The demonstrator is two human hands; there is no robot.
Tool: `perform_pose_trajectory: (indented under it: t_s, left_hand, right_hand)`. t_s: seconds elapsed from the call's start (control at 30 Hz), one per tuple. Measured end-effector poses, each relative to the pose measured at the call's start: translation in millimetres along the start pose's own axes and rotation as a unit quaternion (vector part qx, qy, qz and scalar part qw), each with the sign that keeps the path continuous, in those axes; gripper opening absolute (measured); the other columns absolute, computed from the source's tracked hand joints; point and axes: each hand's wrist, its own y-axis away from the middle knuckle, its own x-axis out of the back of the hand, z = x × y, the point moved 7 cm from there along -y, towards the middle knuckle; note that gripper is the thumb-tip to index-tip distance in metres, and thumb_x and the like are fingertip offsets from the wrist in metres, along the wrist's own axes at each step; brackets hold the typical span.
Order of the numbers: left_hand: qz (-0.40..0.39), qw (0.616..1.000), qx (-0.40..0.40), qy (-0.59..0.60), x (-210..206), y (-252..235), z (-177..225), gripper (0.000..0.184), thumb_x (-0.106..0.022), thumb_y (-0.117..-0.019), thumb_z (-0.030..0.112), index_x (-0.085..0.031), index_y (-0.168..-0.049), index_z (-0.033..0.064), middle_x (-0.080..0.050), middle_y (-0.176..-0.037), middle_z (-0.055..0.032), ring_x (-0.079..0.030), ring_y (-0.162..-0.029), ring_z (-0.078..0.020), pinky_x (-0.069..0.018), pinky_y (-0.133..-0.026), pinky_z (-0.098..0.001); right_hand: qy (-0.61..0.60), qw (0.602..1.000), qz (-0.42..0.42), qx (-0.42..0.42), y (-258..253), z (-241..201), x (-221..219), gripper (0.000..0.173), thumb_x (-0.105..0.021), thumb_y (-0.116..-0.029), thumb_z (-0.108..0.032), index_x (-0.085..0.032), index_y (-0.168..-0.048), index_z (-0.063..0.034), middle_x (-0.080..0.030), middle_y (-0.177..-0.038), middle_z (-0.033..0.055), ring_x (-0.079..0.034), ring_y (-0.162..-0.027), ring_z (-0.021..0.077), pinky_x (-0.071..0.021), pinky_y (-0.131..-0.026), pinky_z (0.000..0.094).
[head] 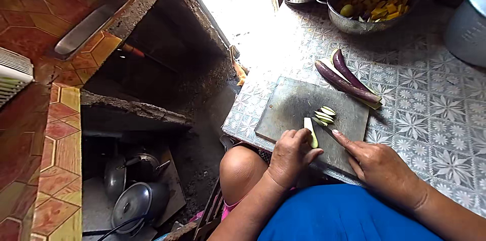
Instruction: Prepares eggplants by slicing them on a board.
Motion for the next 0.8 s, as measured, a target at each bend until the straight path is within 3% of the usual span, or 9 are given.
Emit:
perform_pose_trajectory:
  t_s: [0.2,0.3,0.43,0.8]
  left_hand:
    - [0.015,0.999,-0.013,0.035,0,-2,-1,0.030,-0.082,-0.0791,0.015,-0.078,-0.108,0.0069,-0.072,-0.099,-0.0131,-0.070,-0.094,-0.0251,-0.0576,-0.087,-0.0345]
    - [0.033,0.999,-0.026,0.010,1,0,0,0.029,-0.083,-0.0789,0.019,-0.078,-0.106,0.0079,-0.073,-0.106,-0.0149,-0.069,-0.103,-0.0281,-0.0563,-0.093,-0.0366]
    - [0.052,0.997,-0.042,-0.035,0,1,4,0.040,-0.084,-0.0791,0.036,-0.077,-0.103,0.0058,-0.073,-0.107,-0.0143,-0.070,-0.103,-0.0289,-0.0569,-0.093,-0.0379]
    - [0.079,0.994,-0.048,-0.057,-2,-1,7,0.044,-0.086,-0.0753,0.041,-0.077,-0.099,0.0049,-0.074,-0.099,-0.0139,-0.072,-0.095,-0.0267,-0.0588,-0.087,-0.0338]
  right_hand:
    - [0.011,1.000,0.007,0.013,-1,-9,2,0.049,-0.049,-0.0874,-0.010,-0.071,-0.131,-0.0039,-0.063,-0.062,0.0063,-0.058,-0.046,0.0222,-0.0448,-0.041,0.0362]
    - [0.019,1.000,0.001,0.024,-4,-11,-2,0.048,-0.050,-0.0877,-0.010,-0.071,-0.130,-0.0046,-0.063,-0.061,0.0064,-0.058,-0.046,0.0227,-0.0446,-0.041,0.0361]
    - [0.022,0.999,-0.006,0.035,-8,-14,-7,0.048,-0.049,-0.0892,-0.008,-0.071,-0.131,-0.0056,-0.063,-0.062,0.0066,-0.059,-0.046,0.0228,-0.0447,-0.041,0.0362]
    - [0.084,0.995,-0.043,0.012,-16,-29,-13,0.050,-0.051,-0.0870,-0.006,-0.069,-0.133,-0.0024,-0.059,-0.058,0.0066,-0.055,-0.042,0.0226,-0.0422,-0.038,0.0356]
